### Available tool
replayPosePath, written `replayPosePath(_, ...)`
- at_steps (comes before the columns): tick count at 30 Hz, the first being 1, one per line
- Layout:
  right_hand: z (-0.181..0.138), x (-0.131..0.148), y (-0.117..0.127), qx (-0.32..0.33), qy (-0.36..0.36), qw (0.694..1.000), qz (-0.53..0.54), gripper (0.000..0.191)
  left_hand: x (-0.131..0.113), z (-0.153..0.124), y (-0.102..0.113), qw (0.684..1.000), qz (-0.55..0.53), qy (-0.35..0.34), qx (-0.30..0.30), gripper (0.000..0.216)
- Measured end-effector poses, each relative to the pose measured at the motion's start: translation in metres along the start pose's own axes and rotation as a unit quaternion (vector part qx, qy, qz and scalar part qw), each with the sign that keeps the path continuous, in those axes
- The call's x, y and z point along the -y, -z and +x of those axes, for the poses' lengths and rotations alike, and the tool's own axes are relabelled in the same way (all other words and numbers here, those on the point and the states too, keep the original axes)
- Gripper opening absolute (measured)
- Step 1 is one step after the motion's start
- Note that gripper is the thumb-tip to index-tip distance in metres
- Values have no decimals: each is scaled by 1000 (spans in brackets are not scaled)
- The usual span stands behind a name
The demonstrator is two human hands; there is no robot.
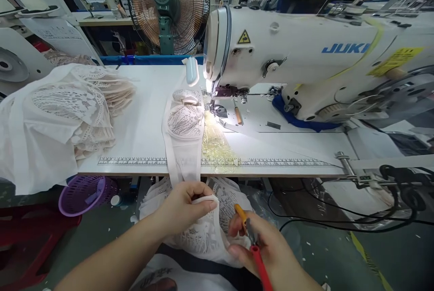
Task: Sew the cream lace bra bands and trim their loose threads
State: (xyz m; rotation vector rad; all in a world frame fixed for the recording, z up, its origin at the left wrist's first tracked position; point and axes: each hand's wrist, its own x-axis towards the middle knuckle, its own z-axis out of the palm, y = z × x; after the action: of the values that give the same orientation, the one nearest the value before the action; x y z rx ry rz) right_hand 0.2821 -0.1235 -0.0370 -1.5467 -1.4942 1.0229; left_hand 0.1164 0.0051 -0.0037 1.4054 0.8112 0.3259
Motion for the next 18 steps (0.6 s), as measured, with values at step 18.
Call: replayPosePath(18,9,9,44,162,-39,955,-246,48,-5,-11,8,995,40,-7,85,33)
